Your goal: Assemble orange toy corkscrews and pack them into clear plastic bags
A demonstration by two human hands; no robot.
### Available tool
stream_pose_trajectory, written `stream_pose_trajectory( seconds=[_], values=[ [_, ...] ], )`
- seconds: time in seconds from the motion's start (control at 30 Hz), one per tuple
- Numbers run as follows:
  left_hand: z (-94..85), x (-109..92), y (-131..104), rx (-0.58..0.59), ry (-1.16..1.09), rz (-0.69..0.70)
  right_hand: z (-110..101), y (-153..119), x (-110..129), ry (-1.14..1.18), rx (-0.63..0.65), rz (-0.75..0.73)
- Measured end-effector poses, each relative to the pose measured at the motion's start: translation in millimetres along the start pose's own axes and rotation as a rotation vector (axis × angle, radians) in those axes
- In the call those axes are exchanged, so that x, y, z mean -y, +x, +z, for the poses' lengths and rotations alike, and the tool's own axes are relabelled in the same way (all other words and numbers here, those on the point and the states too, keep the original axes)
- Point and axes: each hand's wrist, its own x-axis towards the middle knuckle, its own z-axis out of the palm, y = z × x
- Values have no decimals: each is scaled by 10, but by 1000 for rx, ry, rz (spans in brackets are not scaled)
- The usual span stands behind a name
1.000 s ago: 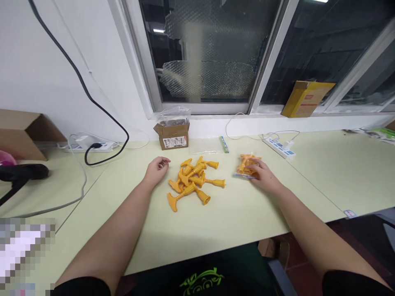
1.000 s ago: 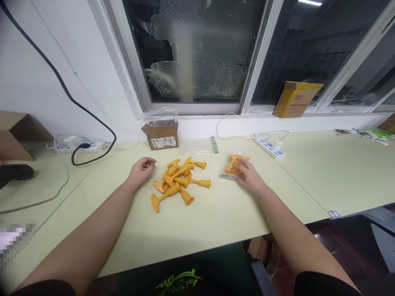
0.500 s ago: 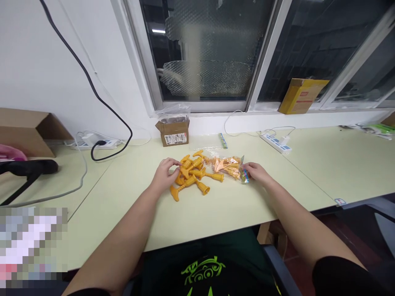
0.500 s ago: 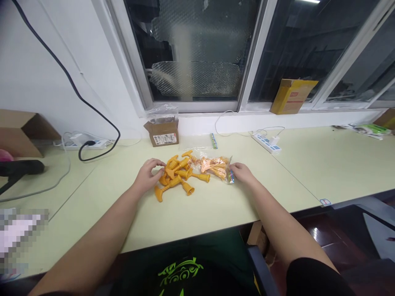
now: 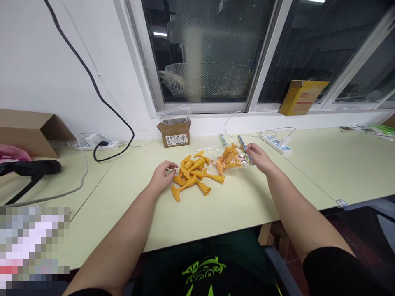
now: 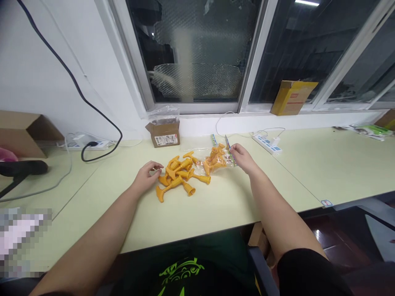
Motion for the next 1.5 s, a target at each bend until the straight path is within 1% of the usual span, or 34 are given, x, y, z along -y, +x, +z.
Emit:
stream_pose_trajectory(
  seconds=[0.07,0.17,0.33,0.43,0.53,0.6,0.7,0.87,0.97,1.03,1.17,1.27,1.4,1.5],
  values=[
    [4,4,-1,16,-6,-12,4,10,67,-28,50,-36],
    [8,15,-1,30,-19,-31,27,18,184,-133,116,-99],
    [11,40,-4,40,-26,-48,-21,83,377,-311,47,-149],
    [12,57,-2,38,-35,-51,-71,140,457,-270,33,-109],
    [15,70,1,40,-44,-62,-98,190,526,-217,110,1],
    [16,73,2,40,-45,-69,-119,218,575,-239,126,36],
    [13,69,0,36,-46,-73,-172,246,654,-287,86,21],
    [7,63,-4,32,-58,-78,-243,223,785,-323,63,-6],
    [6,63,-4,33,-67,-90,-246,195,845,-289,54,-26],
    [7,67,-4,34,-68,-94,-236,186,881,-234,62,-9],
    [14,89,-5,38,-68,-94,-171,170,979,-106,117,28],
    [19,101,-4,44,-73,-91,-47,143,1080,-18,168,52],
    [17,80,-3,44,-71,-95,186,126,1210,-31,214,40],
    [17,62,-5,45,-71,-92,340,162,1298,-41,240,21]
  ],
)
